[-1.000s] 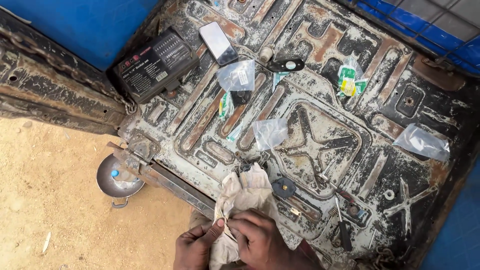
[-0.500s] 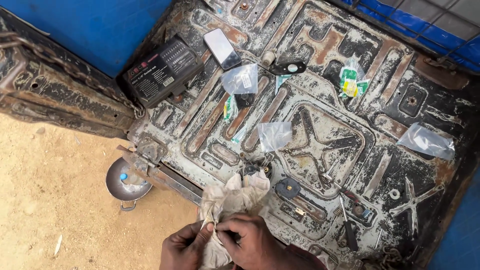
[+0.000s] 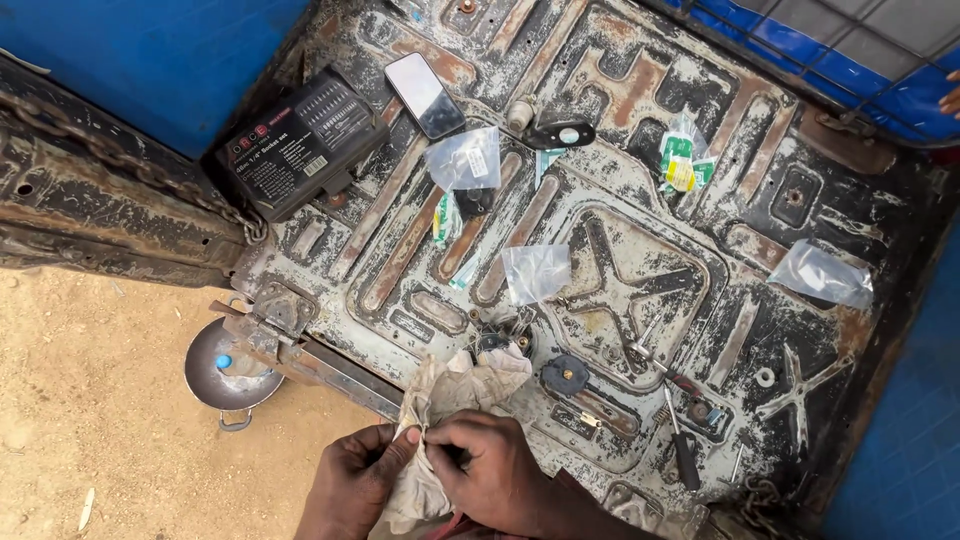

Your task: Disassembling and inspecting a mechanical component, possibly a carburetor or pump part, on a flat surface.

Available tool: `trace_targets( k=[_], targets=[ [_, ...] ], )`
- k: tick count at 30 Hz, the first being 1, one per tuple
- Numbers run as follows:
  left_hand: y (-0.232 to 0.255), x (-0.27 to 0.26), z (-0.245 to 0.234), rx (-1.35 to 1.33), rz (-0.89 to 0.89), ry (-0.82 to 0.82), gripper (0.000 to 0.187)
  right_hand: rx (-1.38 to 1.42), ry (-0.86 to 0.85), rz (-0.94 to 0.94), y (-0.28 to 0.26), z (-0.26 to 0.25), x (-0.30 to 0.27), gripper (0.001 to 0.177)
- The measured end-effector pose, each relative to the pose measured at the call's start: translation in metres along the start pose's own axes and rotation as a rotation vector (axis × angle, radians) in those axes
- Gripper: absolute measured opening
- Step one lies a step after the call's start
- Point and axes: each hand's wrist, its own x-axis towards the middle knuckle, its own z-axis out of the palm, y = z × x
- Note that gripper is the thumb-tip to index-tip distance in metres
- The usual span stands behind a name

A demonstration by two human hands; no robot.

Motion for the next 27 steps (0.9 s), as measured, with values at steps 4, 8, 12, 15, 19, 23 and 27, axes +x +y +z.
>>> trace_targets(
  k=[4, 8, 12, 15, 19, 23, 27],
  targets=[
    [0.014, 0.008, -0.006, -0.043, 0.076, -0.101, 0.034, 0.061, 0.037, 0.045, -0.016, -0.004, 0.019, 0.006],
    [0.042, 0.020, -0.014, -0.008, 0.052, -0.210, 0.035, 0.065, 0.060, 0.133, -0.016, -0.008, 0.033, 0.007],
    [0.075, 0.037, -0.027, 0.166, 0.037, -0.357, 0.030, -0.016, 0.100, -0.080, -0.004, -0.014, 0.042, 0.009],
    [0.096, 0.073, -0.042, 0.799, 0.324, 0.038, 0.029, 0.042, 0.230, -0.068, 0.012, -0.031, 0.045, 0.013],
    [0.137, 0.118, -0.081, 0.912, 0.586, 0.360, 0.033, 0.092, 0.481, 0.272, 0.063, -0.058, 0.027, 0.017],
    [0.190, 0.126, -0.081, 0.706, 0.587, 0.514, 0.028, -0.075, 0.622, 0.420, 0.095, -0.069, 0.012, 0.016],
    [0.193, 0.166, -0.075, 0.894, 0.567, 0.473, 0.030, -0.245, 0.605, 0.464, 0.119, -0.056, 0.021, 0.013]
  ],
)
